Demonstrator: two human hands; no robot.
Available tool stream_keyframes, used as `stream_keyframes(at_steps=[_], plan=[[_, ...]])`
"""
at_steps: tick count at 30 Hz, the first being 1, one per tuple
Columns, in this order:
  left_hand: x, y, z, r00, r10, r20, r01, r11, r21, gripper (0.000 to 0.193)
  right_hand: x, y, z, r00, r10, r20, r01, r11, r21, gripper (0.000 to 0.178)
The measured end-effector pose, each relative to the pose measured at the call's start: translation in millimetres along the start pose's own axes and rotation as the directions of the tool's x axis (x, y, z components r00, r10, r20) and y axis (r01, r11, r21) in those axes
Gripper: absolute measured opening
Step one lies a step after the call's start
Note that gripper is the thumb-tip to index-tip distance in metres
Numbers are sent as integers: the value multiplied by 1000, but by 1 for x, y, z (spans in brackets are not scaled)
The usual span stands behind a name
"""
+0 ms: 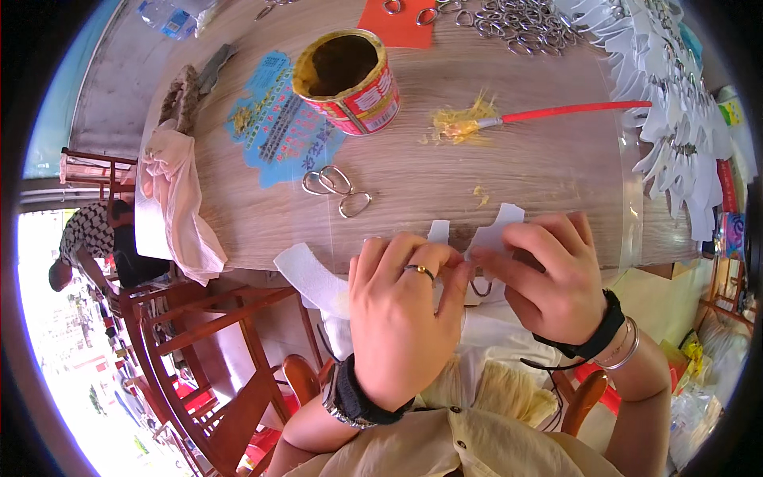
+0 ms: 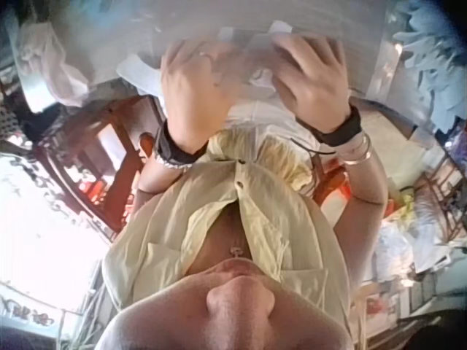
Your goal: Applying glue to shoe components and attaching a metal ring.
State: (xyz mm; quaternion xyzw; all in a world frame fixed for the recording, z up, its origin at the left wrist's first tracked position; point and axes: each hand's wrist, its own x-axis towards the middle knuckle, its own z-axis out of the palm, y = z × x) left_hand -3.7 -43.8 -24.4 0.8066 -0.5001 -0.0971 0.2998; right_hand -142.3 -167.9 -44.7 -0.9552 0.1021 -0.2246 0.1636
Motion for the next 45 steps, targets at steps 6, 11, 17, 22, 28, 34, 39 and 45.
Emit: stream_keyframes(at_steps=[6, 11, 17, 22, 28, 34, 39, 45], plan=[[3, 1, -3, 999, -22, 44, 20, 998, 64, 10, 0, 1, 1, 1000, 2, -16, -2, 1000, 16, 32], [8, 6, -4, 999, -8, 39, 3, 991, 137, 12, 0, 1, 1, 1000, -7, -15, 7, 1000, 16, 30], [11, 11, -5, 999, -5, 49, -5, 979, 204, 15, -1, 2, 1, 999, -4, -33, 4, 1000, 17, 28], [11, 12, -3, 997, -17, 74, -1, 971, 238, 17, 1, 1, 1, 998, 17, -55, -16, 1000, 22, 24], [16, 13, -5, 997, -46, 60, 33, 978, 204, 17, 0, 2, 1, 999, 10, -32, -9, 1000, 28, 22], [8, 6, -4, 997, 75, -8, -72, 977, 198, 24, 0, 3, 1, 1000, 1, -15, 0, 1000, 27, 25], [2, 7, -2, 989, 132, -70, -108, 954, 279, 27, -2, 3, 3, 999, -5, -49, 6, 1000, 25, 28], [-11, -2, 9, 952, 238, -191, -150, 910, 387, 29, -3, 2, 3, 999, -6, -38, 7, 1000, 15, 30]])
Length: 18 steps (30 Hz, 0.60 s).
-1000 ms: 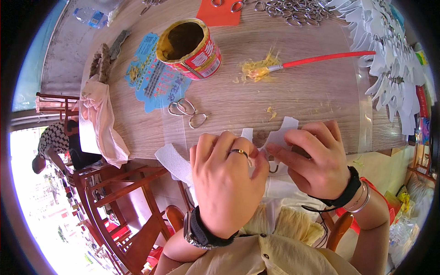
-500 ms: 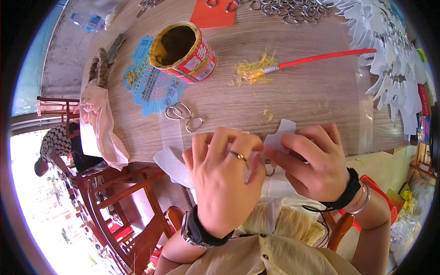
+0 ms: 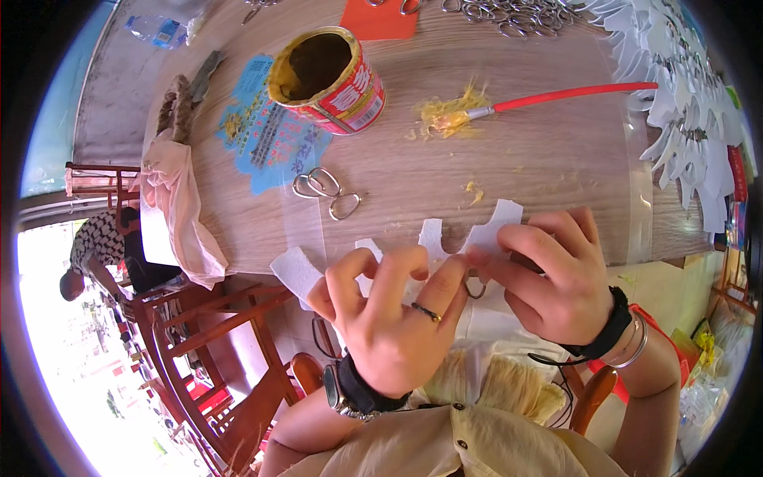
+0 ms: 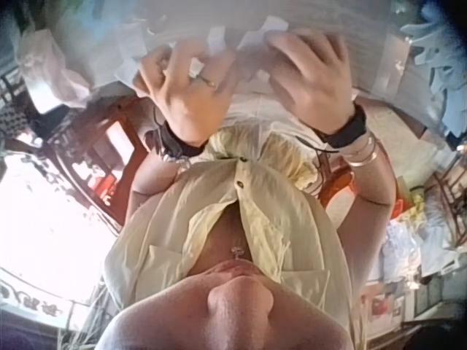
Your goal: Applying glue to shoe components and attaching a metal ring.
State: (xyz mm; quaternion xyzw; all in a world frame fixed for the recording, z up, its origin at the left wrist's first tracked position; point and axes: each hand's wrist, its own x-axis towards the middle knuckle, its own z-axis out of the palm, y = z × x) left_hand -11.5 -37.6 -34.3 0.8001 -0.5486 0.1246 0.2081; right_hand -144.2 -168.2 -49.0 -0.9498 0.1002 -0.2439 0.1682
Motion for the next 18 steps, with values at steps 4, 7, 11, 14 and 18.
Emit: stream_keyframes(at_steps=[4, 7, 11, 14, 18], plan=[[-12, -7, 4, 989, 130, -74, -120, 986, 119, 23, 0, -2, -2, 1000, -11, 13, 12, 1000, -18, 31], [-22, -16, 9, 966, 251, -70, -237, 958, 159, 19, -1, -2, -1, 999, -33, -7, 32, 998, -52, 30], [-29, -15, 4, 956, 293, 30, -295, 949, 114, 25, -2, -2, -2, 999, -30, 18, 31, 998, -62, 26], [-26, -17, 0, 943, 311, 114, -315, 949, 11, 37, -1, -2, -5, 999, -39, 24, 41, 996, -75, 27], [-25, -27, -6, 888, 392, 239, -394, 918, -42, 61, -6, -2, -8, 998, -40, 48, 45, 991, -123, 28]])
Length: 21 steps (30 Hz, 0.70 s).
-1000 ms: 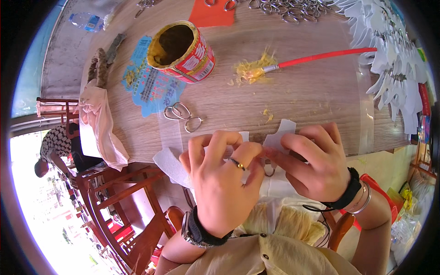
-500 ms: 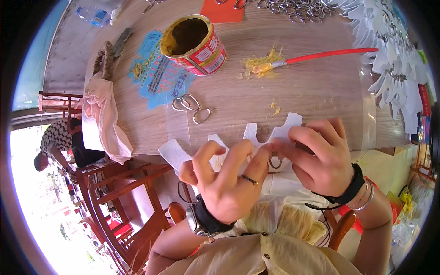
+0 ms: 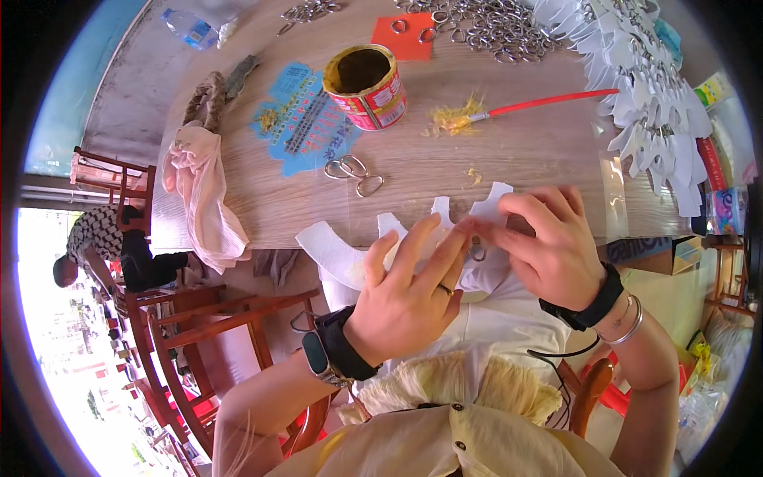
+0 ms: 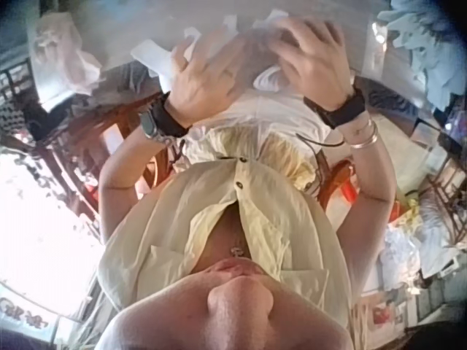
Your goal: Applying glue to shoe components and attaching a metal ring.
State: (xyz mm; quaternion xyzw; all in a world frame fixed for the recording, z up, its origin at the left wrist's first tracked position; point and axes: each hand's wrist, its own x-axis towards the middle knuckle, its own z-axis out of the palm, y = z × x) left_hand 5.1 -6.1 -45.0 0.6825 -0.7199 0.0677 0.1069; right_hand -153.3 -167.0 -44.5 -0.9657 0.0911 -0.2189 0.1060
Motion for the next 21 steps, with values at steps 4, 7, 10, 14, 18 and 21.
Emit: stream_keyframes(at_steps=[4, 7, 10, 14, 18, 21], plan=[[3, 0, -2, 996, 49, 81, -49, 999, -2, 69, 1, -4, -8, 999, 20, 36, -18, 999, -49, 28], [4, -2, -3, 995, 76, 61, -74, 997, -36, 70, 4, -3, -12, 999, 26, 38, -25, 999, -29, 28], [5, -1, 1, 998, 63, 21, -63, 998, -32, 70, 11, 2, -16, 997, 28, 67, -33, 997, 67, 27], [4, 0, 5, 999, 50, -14, -50, 998, -28, 67, 21, 13, -14, 988, -130, 81, 129, 991, 26, 17], [7, 0, 4, 997, 62, -50, -63, 998, -31, 61, 29, 13, -15, 941, -327, 88, 335, 936, -108, 10], [8, 0, 7, 993, 50, -104, -55, 998, -41, 55, 35, 13, -15, 909, -402, 109, 415, 897, -150, 9]])
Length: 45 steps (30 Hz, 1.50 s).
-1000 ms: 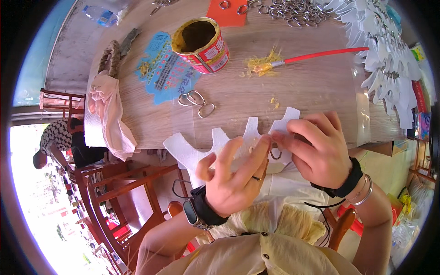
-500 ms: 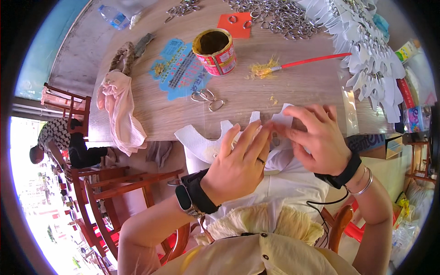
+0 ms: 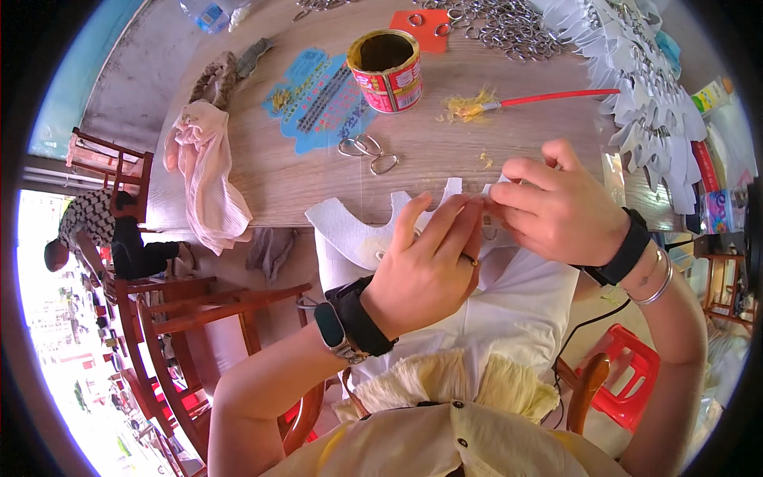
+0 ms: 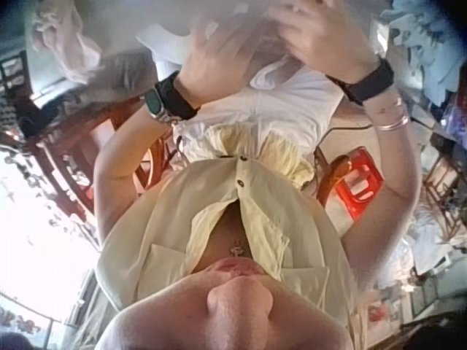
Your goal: Applying glue to shoe components and attaching a metal ring.
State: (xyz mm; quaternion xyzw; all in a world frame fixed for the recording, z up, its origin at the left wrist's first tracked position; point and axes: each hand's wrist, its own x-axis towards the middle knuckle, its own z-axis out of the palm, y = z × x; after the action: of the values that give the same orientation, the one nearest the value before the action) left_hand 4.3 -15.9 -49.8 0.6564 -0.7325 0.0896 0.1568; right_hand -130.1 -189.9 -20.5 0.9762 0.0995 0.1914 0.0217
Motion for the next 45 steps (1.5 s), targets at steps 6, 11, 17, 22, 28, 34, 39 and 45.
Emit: stream_keyframes(at_steps=[6, 11, 17, 22, 28, 34, 39, 45], plan=[[-1, -2, 6, 995, 17, -102, -12, 999, 43, 45, 1, 1, 0, 996, -69, 54, 71, 997, -30, 10], [-2, -5, 5, 993, 40, -108, -31, 996, 87, 42, -5, -7, -7, 992, 26, 125, -21, 999, -39, 17], [-3, -5, 7, 994, 32, -102, -17, 989, 147, 42, -7, -9, -9, 986, 88, 143, -88, 996, -12, 23], [-5, 1, 6, 996, 46, -74, -24, 959, 281, 37, -5, -9, -12, 981, 113, 159, -109, 994, -32, 28], [-4, 3, 6, 998, 69, -7, -64, 958, 280, 40, -11, -24, -13, 959, 225, 170, -221, 974, -44, 33], [-7, 2, 2, 993, 86, 85, -102, 974, 204, 59, -22, -24, -13, 895, 396, 205, -427, 893, 140, 32], [-1, -8, -10, 985, 113, 132, -114, 994, -2, 68, -31, -34, -8, 845, 467, 259, -517, 839, 173, 39], [7, -11, -21, 972, 136, 191, -115, 986, -119, 73, -31, -39, -8, 822, 484, 301, -563, 774, 291, 53]])
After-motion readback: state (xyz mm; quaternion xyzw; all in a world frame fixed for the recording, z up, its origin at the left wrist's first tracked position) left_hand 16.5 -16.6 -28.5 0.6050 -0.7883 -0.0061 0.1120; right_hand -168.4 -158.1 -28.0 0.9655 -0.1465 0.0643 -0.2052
